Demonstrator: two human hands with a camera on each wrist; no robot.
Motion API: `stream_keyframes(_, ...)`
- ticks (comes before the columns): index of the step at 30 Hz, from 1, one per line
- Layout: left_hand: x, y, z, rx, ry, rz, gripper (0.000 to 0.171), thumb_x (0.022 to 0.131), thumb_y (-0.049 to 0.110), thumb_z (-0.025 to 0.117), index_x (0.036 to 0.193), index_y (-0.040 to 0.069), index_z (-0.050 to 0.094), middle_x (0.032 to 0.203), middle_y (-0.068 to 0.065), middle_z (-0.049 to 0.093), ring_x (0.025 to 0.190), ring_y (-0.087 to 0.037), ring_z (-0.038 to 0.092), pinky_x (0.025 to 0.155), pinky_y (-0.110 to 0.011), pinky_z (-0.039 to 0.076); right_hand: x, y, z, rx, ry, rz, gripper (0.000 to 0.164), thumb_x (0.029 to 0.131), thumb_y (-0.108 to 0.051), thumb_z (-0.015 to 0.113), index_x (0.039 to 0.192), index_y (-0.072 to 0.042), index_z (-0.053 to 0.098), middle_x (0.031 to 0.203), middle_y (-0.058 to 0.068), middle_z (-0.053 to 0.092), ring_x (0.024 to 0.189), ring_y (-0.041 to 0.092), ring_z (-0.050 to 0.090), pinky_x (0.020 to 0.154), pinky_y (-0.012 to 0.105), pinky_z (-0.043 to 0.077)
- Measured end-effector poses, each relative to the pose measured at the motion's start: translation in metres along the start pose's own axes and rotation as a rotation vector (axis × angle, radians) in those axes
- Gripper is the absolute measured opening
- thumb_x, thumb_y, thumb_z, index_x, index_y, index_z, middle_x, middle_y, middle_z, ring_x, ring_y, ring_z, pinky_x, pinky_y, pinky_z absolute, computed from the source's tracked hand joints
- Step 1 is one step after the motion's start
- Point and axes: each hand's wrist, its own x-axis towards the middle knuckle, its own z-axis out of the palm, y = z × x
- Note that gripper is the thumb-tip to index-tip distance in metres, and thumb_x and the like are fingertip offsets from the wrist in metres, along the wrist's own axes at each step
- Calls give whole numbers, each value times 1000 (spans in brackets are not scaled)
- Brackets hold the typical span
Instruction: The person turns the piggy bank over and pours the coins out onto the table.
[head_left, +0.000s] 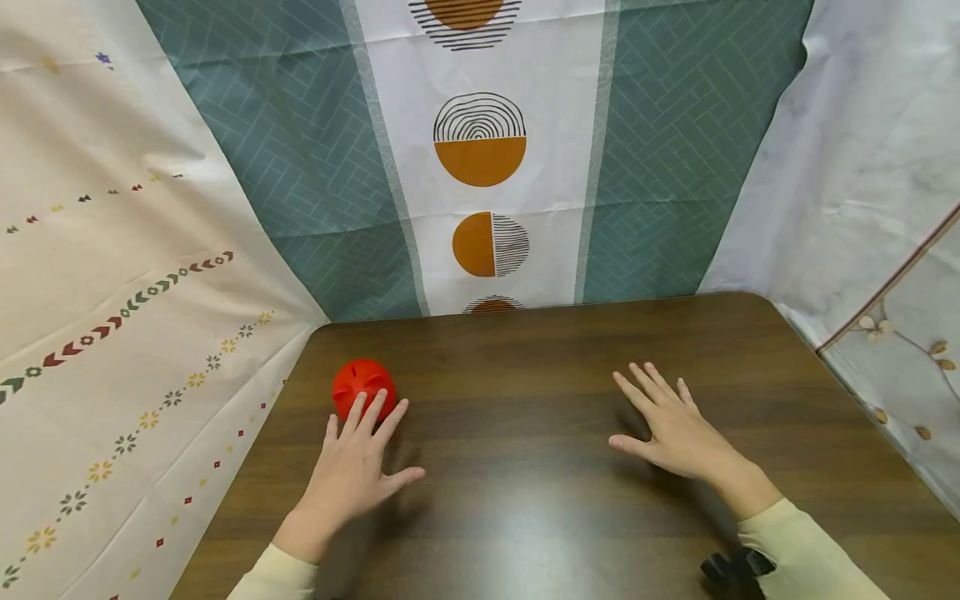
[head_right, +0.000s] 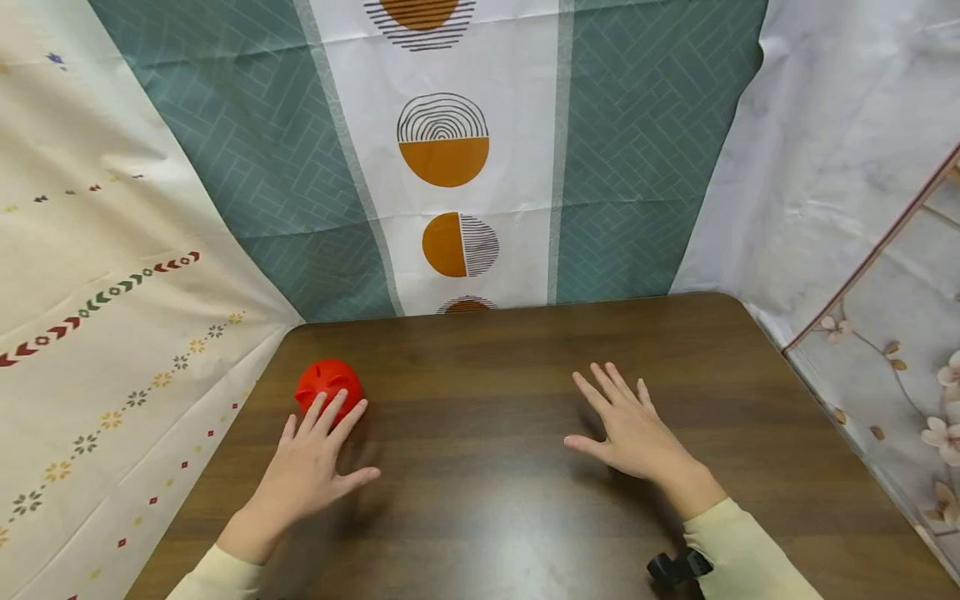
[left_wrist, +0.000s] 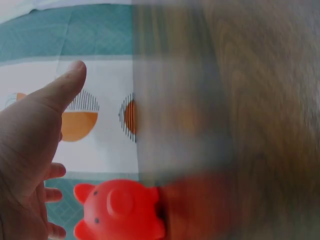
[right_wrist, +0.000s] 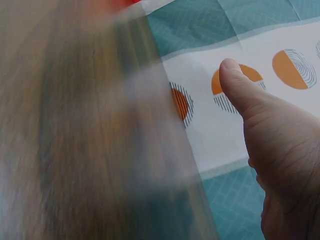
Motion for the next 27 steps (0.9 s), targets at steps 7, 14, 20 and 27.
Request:
stream_keyframes(7,-1,-13,-7,6,51,1,96,69,73,67,147,22,41,153,-13,32,139,-40,26,98,-74,24,15,-17,4,39,4,-44,92,84,-65,59,155,-25,16,159,10,15,146,33,6,105,72,11)
stream_keyframes(14,-2,-24,-10,51,64,13,96,70,72,67,145,19,43,150,-15,35,137,-42,30,97,-73,26,32,-46,11,77,2,-107,90,84,-65,58,154,-23,20,159,4,16,146,29,11,107,69,15)
stream_keyframes(20,0,-33,-9,55,72,20,95,69,69,69,144,18,45,149,-16,36,135,-43,31,97,-73,27,50,-73,21,122,0,-180,88,85,-66,55,154,-23,22,159,3,19,145,28,16,107,67,18)
stream_keyframes(27,4,-53,-4,60,92,40,94,68,66,72,143,16,46,146,-18,39,133,-43,34,96,-70,32,78,-101,36,182,-3,-296,85,85,-66,55,152,-20,29,156,4,27,142,27,25,109,61,23)
